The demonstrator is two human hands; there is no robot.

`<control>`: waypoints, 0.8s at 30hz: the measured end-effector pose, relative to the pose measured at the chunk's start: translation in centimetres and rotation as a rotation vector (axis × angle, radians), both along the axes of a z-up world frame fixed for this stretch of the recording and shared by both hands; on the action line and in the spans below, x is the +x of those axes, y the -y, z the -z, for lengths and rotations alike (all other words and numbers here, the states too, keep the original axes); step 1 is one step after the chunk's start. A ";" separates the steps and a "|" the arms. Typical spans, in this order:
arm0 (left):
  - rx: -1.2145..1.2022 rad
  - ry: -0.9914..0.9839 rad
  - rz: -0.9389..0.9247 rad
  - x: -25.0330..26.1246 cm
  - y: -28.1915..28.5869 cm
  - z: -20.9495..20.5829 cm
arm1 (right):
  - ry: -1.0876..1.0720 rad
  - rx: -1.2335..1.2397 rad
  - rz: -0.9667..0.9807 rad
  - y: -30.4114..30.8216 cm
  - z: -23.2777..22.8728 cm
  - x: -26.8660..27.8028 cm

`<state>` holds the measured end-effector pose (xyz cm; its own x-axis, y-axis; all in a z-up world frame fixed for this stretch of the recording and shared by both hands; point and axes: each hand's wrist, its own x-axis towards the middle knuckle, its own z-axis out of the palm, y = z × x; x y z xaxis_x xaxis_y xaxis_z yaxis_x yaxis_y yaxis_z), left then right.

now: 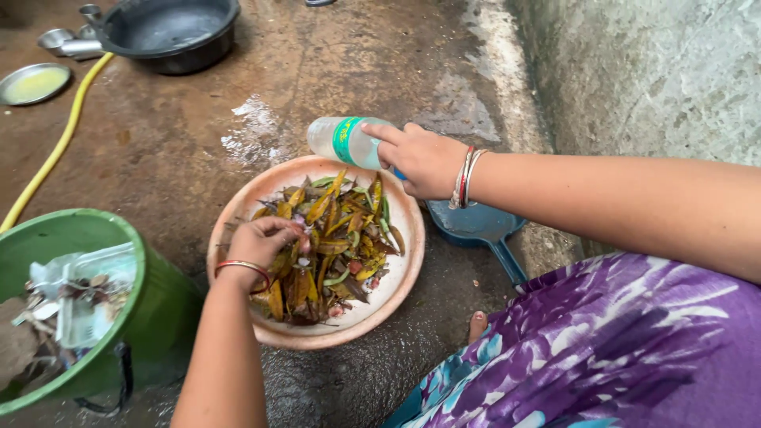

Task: The person is seen mixing organic waste such as dry leaves and organic peelings with water in a basin to prepare for composting.

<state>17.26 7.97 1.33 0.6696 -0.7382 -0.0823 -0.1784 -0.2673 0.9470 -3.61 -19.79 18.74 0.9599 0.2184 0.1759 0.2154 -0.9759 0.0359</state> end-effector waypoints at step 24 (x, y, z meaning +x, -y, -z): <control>-0.230 -0.023 -0.362 0.2 -8.5 -10.0 | -0.027 -0.028 -0.119 -5.2 -0.3 5.3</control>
<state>17.46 16.50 11.34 0.8887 -0.4568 0.0390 -0.0896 -0.0897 0.9919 1.64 -14.62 19.07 0.9311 0.3357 0.1425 0.3311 -0.9420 0.0558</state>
